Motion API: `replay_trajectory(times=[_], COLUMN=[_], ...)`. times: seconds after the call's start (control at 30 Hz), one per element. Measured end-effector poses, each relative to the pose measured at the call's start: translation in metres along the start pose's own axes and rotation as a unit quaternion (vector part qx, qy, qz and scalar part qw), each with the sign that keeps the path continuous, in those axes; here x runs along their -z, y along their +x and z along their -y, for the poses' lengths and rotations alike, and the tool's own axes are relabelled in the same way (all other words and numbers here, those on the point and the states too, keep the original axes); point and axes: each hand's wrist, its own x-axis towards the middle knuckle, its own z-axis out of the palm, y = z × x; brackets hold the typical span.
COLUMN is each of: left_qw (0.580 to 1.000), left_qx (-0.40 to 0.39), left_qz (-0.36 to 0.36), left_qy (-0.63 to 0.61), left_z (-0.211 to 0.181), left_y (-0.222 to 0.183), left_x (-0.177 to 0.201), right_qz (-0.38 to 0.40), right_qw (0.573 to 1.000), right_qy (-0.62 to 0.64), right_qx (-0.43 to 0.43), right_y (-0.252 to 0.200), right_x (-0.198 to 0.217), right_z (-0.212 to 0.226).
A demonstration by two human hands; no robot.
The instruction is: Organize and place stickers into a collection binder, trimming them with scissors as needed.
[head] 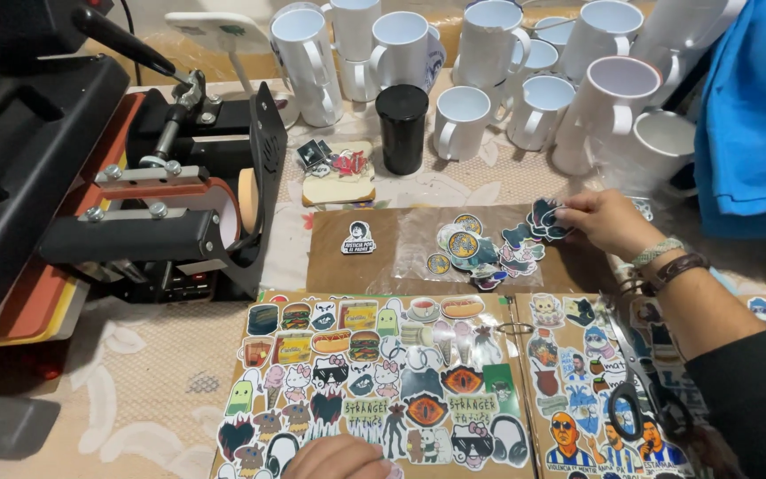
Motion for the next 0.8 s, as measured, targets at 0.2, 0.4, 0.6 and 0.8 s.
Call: replay_trajectory(times=[0.2, 0.4, 0.6, 0.8], left_qw=[0.989, 0.987, 0.983, 0.971], left_qx=[-0.069, -0.090, -0.046, -0.003], left_qz=[-0.121, -0.136, -0.160, -0.179], left_qy=[0.045, -0.004, -0.082, -0.161], left_z=[-0.003, -0.006, -0.017, -0.039], left_y=[0.017, 0.025, 0.028, 0.025], left_x=[-0.001, 0.009, 0.022, 0.022], right_qz=[-0.067, -0.062, -0.052, -0.064], right_qw=[0.997, 0.992, 0.958, 0.858], right_qy=[-0.018, -0.113, -0.277, -0.509], right_qx=[0.041, 0.000, 0.055, -0.024], right_y=[-0.009, -0.066, -0.196, -0.272], right_x=[-0.005, -0.002, 0.014, -0.017], right_z=[-0.012, 0.024, 0.023, -0.052])
